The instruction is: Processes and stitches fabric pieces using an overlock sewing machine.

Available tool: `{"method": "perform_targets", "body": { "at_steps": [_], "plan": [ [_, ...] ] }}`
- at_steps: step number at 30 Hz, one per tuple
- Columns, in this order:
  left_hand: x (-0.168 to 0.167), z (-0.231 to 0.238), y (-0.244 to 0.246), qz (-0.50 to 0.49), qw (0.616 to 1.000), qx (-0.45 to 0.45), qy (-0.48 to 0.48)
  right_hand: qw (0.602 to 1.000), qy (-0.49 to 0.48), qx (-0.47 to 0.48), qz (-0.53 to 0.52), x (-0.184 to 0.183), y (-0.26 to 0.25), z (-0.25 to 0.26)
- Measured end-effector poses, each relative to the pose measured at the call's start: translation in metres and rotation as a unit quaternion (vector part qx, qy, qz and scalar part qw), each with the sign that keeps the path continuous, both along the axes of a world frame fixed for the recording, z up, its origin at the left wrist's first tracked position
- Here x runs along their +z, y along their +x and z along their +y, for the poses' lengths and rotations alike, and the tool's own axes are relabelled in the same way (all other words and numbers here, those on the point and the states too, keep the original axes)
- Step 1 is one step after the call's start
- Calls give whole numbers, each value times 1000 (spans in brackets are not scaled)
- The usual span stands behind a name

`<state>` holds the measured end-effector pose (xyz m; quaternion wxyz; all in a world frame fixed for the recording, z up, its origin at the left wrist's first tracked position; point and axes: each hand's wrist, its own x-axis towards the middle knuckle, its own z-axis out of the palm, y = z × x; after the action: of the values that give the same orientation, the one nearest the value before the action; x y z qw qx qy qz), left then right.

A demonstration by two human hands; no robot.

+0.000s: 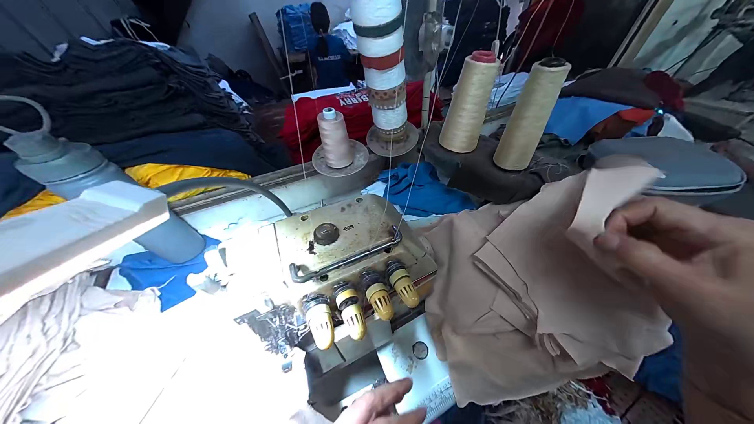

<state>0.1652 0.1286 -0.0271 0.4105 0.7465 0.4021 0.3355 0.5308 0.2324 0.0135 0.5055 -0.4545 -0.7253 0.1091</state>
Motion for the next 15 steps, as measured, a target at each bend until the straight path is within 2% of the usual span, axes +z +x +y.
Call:
{"method": "perform_targets", "body": {
  "at_steps": [3, 6, 8, 11, 15],
  "plan": [
    [4, 9, 18, -58, 995, 26, -71, 988, 7, 149, -31, -9, -55, -22],
    [4, 5, 29, -161, 976, 97, -109, 945, -63, 322, 3, -39, -110, -45],
    [1, -1, 25, -191, 966, 141, -106, 927, -107, 356, 38, -58, -135, -57],
    [-5, -11, 7, -181, 965, 152, -110, 912, -154, 368, 94, -75, -156, -70],
    [-2, -28, -8, -152, 965, 184, -109, 909, -161, 366, 121, -84, -180, -84]
  ]
}}
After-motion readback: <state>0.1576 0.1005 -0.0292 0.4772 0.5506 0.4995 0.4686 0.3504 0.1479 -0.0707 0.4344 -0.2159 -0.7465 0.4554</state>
